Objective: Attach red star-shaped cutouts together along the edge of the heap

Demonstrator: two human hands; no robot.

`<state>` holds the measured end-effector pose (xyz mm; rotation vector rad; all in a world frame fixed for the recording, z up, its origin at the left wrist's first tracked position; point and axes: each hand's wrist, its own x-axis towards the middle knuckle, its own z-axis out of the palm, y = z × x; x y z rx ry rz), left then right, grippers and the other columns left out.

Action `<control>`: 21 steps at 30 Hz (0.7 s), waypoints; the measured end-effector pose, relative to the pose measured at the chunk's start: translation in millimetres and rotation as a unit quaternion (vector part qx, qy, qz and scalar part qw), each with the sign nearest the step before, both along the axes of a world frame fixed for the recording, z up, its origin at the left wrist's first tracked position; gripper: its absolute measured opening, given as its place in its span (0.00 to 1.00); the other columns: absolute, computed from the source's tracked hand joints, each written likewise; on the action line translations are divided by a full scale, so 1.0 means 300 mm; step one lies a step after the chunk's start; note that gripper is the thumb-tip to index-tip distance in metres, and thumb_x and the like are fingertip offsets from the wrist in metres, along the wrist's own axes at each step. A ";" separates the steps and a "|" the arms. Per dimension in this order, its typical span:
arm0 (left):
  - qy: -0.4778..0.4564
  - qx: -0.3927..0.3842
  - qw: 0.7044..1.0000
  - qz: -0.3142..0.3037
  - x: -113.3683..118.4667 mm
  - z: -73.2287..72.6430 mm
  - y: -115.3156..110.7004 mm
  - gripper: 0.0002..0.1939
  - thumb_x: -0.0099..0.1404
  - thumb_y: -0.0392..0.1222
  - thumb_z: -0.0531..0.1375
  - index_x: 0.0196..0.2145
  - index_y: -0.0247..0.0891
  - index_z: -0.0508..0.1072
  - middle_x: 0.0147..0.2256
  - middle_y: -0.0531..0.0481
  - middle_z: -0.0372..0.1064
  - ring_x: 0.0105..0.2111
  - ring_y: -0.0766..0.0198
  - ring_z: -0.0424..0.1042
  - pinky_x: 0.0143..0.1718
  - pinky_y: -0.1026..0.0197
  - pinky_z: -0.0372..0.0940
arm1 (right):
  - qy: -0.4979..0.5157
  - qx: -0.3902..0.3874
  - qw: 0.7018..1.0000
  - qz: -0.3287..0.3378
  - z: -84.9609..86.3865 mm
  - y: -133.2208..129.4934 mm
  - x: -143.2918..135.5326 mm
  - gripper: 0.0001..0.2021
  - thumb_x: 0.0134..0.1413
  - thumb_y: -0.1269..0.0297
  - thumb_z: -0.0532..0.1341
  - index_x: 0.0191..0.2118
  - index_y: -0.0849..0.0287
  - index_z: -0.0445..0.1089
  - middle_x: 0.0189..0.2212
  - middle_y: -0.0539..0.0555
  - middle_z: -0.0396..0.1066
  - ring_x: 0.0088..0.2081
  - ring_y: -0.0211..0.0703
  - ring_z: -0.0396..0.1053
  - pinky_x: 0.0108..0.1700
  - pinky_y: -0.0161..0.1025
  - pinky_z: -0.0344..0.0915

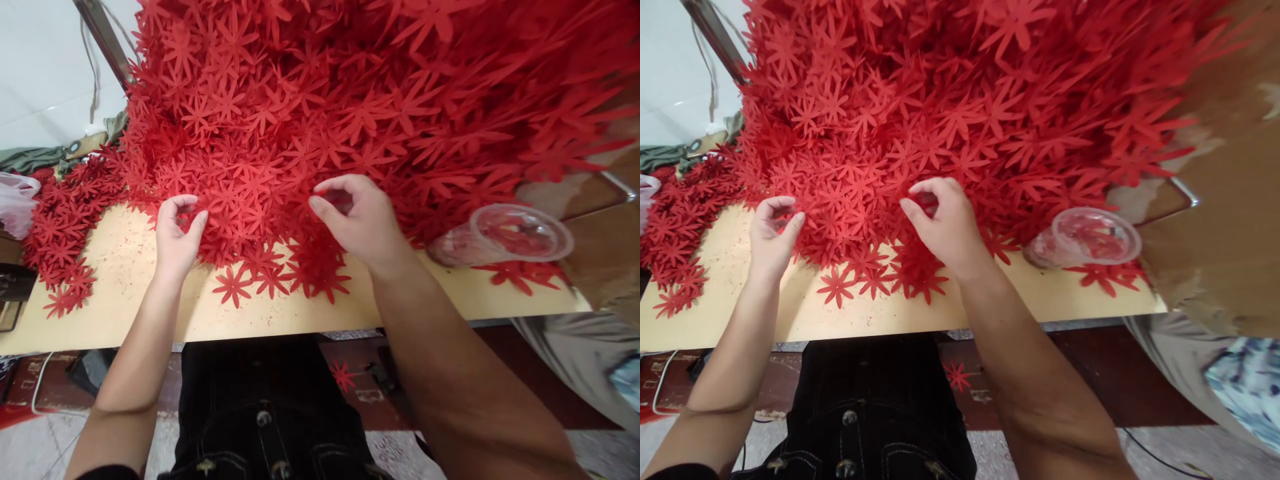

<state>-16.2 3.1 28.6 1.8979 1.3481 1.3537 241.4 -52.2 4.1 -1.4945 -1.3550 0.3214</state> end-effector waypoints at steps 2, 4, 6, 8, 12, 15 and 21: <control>0.124 0.038 0.991 0.020 -0.052 -0.008 -0.040 0.22 0.54 0.53 0.64 0.44 0.39 0.70 0.47 0.44 0.66 0.51 0.57 0.65 0.56 0.52 0.60 | -0.112 -0.043 0.993 -0.016 -0.025 -0.053 0.047 0.26 0.48 0.45 0.61 0.48 0.58 0.68 0.48 0.62 0.67 0.51 0.54 0.66 0.54 0.56 0.62; 0.216 0.033 0.976 0.017 -0.107 -0.024 -0.090 0.32 0.54 0.58 0.63 0.51 0.39 0.67 0.55 0.40 0.61 0.59 0.52 0.59 0.61 0.46 0.54 | -0.183 -0.104 0.978 -0.009 -0.050 -0.109 0.069 0.38 0.45 0.41 0.61 0.58 0.60 0.60 0.58 0.66 0.60 0.60 0.63 0.57 0.60 0.62 0.55; 0.291 -0.017 0.956 0.008 -0.153 -0.047 -0.137 0.40 0.53 0.63 0.62 0.58 0.39 0.61 0.61 0.36 0.54 0.63 0.47 0.53 0.62 0.41 0.51 | -0.207 -0.177 0.962 0.014 -0.072 -0.150 0.062 0.47 0.42 0.38 0.61 0.64 0.61 0.52 0.63 0.68 0.51 0.65 0.68 0.48 0.62 0.65 0.51; 0.347 -0.076 0.935 -0.002 -0.178 -0.072 -0.170 0.46 0.53 0.65 0.60 0.62 0.39 0.55 0.64 0.33 0.46 0.65 0.44 0.48 0.62 0.39 0.50 | -0.205 -0.242 0.947 0.042 -0.088 -0.165 0.031 0.53 0.39 0.37 0.63 0.66 0.63 0.46 0.67 0.69 0.42 0.67 0.70 0.41 0.63 0.65 0.48; 0.399 -0.144 0.905 -0.033 -0.146 -0.103 -0.174 0.53 0.53 0.64 0.60 0.66 0.35 0.42 0.67 0.27 0.31 0.68 0.38 0.36 0.63 0.34 0.44 | -0.194 -0.289 0.931 0.108 -0.076 -0.129 -0.070 0.59 0.34 0.41 0.67 0.67 0.66 0.41 0.69 0.71 0.30 0.68 0.71 0.31 0.66 0.64 0.40; 0.406 -0.166 0.896 -0.067 -0.070 -0.099 -0.135 0.56 0.52 0.60 0.63 0.66 0.32 0.38 0.67 0.24 0.28 0.67 0.36 0.35 0.63 0.34 0.44 | -0.193 -0.289 0.925 0.153 -0.043 -0.080 -0.147 0.63 0.32 0.45 0.70 0.68 0.66 0.35 0.68 0.72 0.24 0.68 0.72 0.28 0.67 0.62 0.38; 0.402 -0.153 0.900 -0.070 0.084 -0.088 -0.045 0.46 0.54 0.50 0.63 0.63 0.26 0.50 0.65 0.23 0.43 0.65 0.37 0.47 0.62 0.39 0.51 | -0.212 -0.231 0.934 0.173 -0.021 0.010 -0.269 0.64 0.30 0.52 0.73 0.69 0.61 0.34 0.68 0.71 0.19 0.68 0.72 0.29 0.66 0.59 0.44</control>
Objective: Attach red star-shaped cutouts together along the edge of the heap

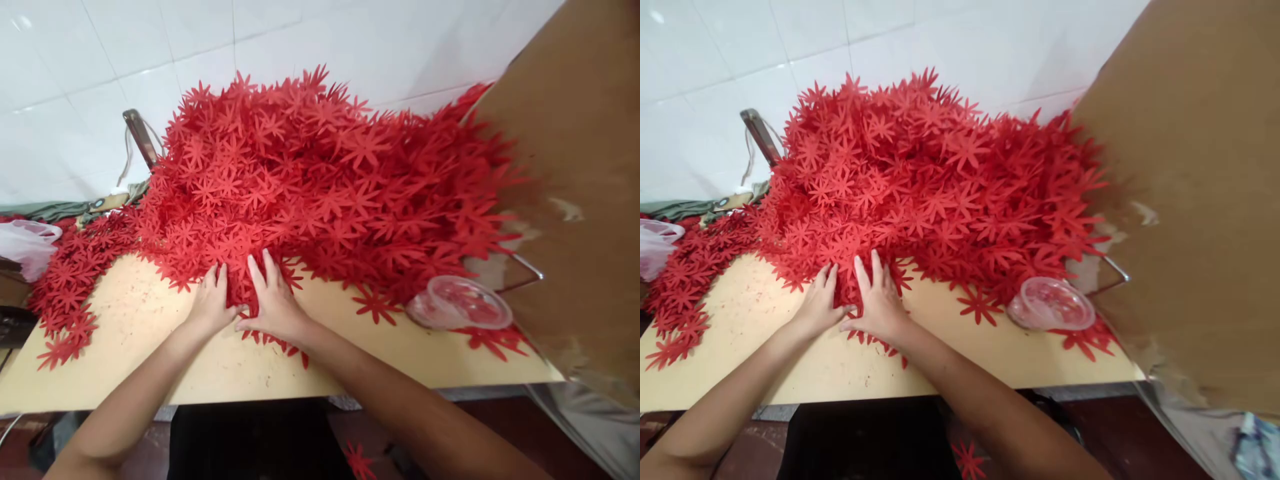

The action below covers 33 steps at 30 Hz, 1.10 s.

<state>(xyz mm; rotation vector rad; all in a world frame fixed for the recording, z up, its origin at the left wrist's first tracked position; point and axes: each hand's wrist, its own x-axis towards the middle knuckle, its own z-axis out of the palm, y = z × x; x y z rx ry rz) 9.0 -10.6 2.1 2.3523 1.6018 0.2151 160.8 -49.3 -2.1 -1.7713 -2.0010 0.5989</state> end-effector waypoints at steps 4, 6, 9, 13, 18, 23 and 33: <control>-0.025 0.006 1.000 0.008 0.048 -0.016 0.047 0.30 0.55 0.39 0.60 0.55 0.29 0.62 0.56 0.31 0.59 0.58 0.43 0.61 0.58 0.42 0.58 | -0.038 0.023 0.999 0.001 0.001 0.065 -0.046 0.55 0.36 0.58 0.70 0.68 0.58 0.39 0.68 0.70 0.24 0.66 0.75 0.41 0.63 0.60 0.49; -0.076 0.011 0.997 0.001 0.051 -0.024 0.069 0.30 0.54 0.37 0.59 0.55 0.31 0.63 0.53 0.34 0.62 0.57 0.46 0.61 0.58 0.42 0.59 | -0.061 0.035 0.997 -0.016 0.010 0.100 -0.051 0.46 0.43 0.63 0.65 0.68 0.59 0.43 0.68 0.71 0.32 0.64 0.72 0.49 0.61 0.57 0.53; -0.196 -0.008 0.980 -0.006 0.039 -0.038 0.097 0.31 0.54 0.41 0.61 0.55 0.28 0.63 0.55 0.32 0.61 0.59 0.47 0.61 0.62 0.45 0.56 | -0.096 0.048 0.994 -0.032 0.028 0.151 -0.040 0.35 0.48 0.65 0.58 0.65 0.59 0.53 0.66 0.69 0.45 0.56 0.67 0.62 0.56 0.54 0.59; -0.346 -0.058 0.937 -0.011 0.024 -0.061 0.118 0.33 0.57 0.48 0.61 0.58 0.33 0.61 0.59 0.35 0.58 0.61 0.51 0.59 0.64 0.46 0.51 | -0.140 0.059 0.988 -0.030 0.040 0.203 -0.014 0.27 0.50 0.64 0.57 0.58 0.59 0.62 0.60 0.66 0.58 0.48 0.62 0.68 0.49 0.50 0.64; -0.393 -0.003 0.920 0.002 0.006 -0.074 0.126 0.26 0.60 0.40 0.57 0.56 0.34 0.63 0.56 0.37 0.62 0.58 0.55 0.63 0.62 0.48 0.56 | -0.116 0.084 0.989 -0.033 0.031 0.236 0.009 0.19 0.52 0.62 0.56 0.50 0.60 0.68 0.48 0.63 0.67 0.43 0.54 0.70 0.43 0.42 0.65; -0.358 0.147 0.921 0.037 -0.049 -0.050 0.144 0.18 0.61 0.40 0.55 0.49 0.35 0.70 0.49 0.40 0.65 0.51 0.58 0.67 0.55 0.50 0.64 | 0.069 0.131 0.987 -0.062 0.032 0.277 0.057 0.09 0.49 0.63 0.57 0.36 0.59 0.70 0.37 0.57 0.71 0.39 0.45 0.70 0.44 0.38 0.64; -0.269 0.200 0.938 0.089 -0.049 -0.104 0.156 0.20 0.63 0.43 0.55 0.50 0.31 0.70 0.54 0.35 0.59 0.57 0.51 0.60 0.60 0.45 0.57 | 0.446 0.214 0.869 -0.025 0.231 0.394 0.184 0.20 0.26 0.58 0.72 0.26 0.57 0.64 0.24 0.47 0.69 0.30 0.38 0.68 0.41 0.43 0.69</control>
